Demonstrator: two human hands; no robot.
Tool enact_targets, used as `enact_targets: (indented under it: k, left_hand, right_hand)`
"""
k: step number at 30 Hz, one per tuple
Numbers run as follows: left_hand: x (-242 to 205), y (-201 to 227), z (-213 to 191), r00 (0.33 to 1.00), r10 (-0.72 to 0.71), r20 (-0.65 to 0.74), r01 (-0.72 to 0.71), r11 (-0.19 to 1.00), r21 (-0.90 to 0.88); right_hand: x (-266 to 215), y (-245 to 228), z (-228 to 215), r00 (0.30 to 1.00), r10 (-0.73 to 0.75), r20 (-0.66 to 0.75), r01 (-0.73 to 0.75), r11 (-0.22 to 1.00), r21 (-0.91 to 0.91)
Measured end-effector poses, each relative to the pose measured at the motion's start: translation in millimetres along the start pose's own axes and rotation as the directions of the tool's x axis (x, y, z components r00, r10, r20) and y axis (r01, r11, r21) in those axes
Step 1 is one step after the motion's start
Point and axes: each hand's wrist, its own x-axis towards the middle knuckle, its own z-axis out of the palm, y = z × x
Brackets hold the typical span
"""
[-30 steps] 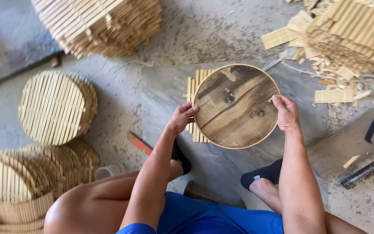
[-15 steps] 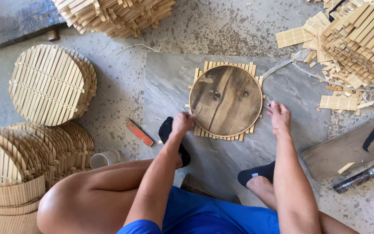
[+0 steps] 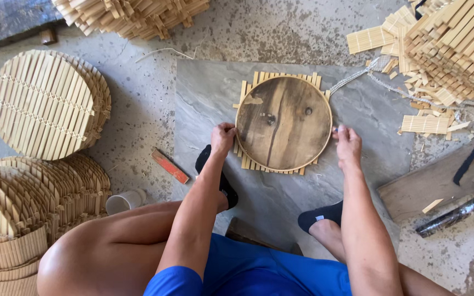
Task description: The person sits on the floor and repeatedly places a circular wooden template onto rectangular bamboo mats, aligns the edges, and then removes the template. This process is repeated multiple times with different mats.
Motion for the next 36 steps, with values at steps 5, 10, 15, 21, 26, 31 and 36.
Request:
enact_targets:
  k: [5,10,15,21,26,31,36]
  left_hand:
    - [-10.9,6.7,-4.2,0.998,0.044,-0.051,-0.044,0.999,-0.001]
    - [1.6,-0.1,-8.4,0.995,0.087,-0.041,-0.085,0.995,0.050]
    - [20.4,-16.2,-0.6,0.994,0.081,0.067,-0.076,0.995,-0.063]
    - [34.5,-21.0,-7.9,0.991,0.061,0.117,-0.066,0.997,0.041]
    - [32.6,-12.8,-6.3,0.993,0.032,0.116,-0.040,0.997,0.064]
    - [34.6,-6.6,-10.1,0.995,-0.005,0.095,-0.006,0.993,0.116]
    - [32.4,-10.4,-6.8,0.998,0.023,0.055,-0.030,0.991,0.132]
  right_hand:
    - [1.3,0.0,-4.8,1.000,0.029,0.003,-0.028,0.997,-0.066]
    - [2.7,14.5,0.0,0.992,0.127,0.023,-0.126,0.991,-0.035]
    - [0.3,30.8,-14.9,0.990,0.126,0.062,-0.132,0.985,0.109]
    - [2.9,25.7,-12.8,0.992,0.100,0.080,-0.110,0.986,0.126]
    - [-4.3,25.3,-18.4,0.991,0.098,0.087,-0.110,0.983,0.145]
    - [-5.6,19.5,-16.2,0.990,0.099,0.105,-0.116,0.978,0.174]
    - [-3.6,21.1,-19.8,0.989,0.092,0.114,-0.111,0.979,0.172]
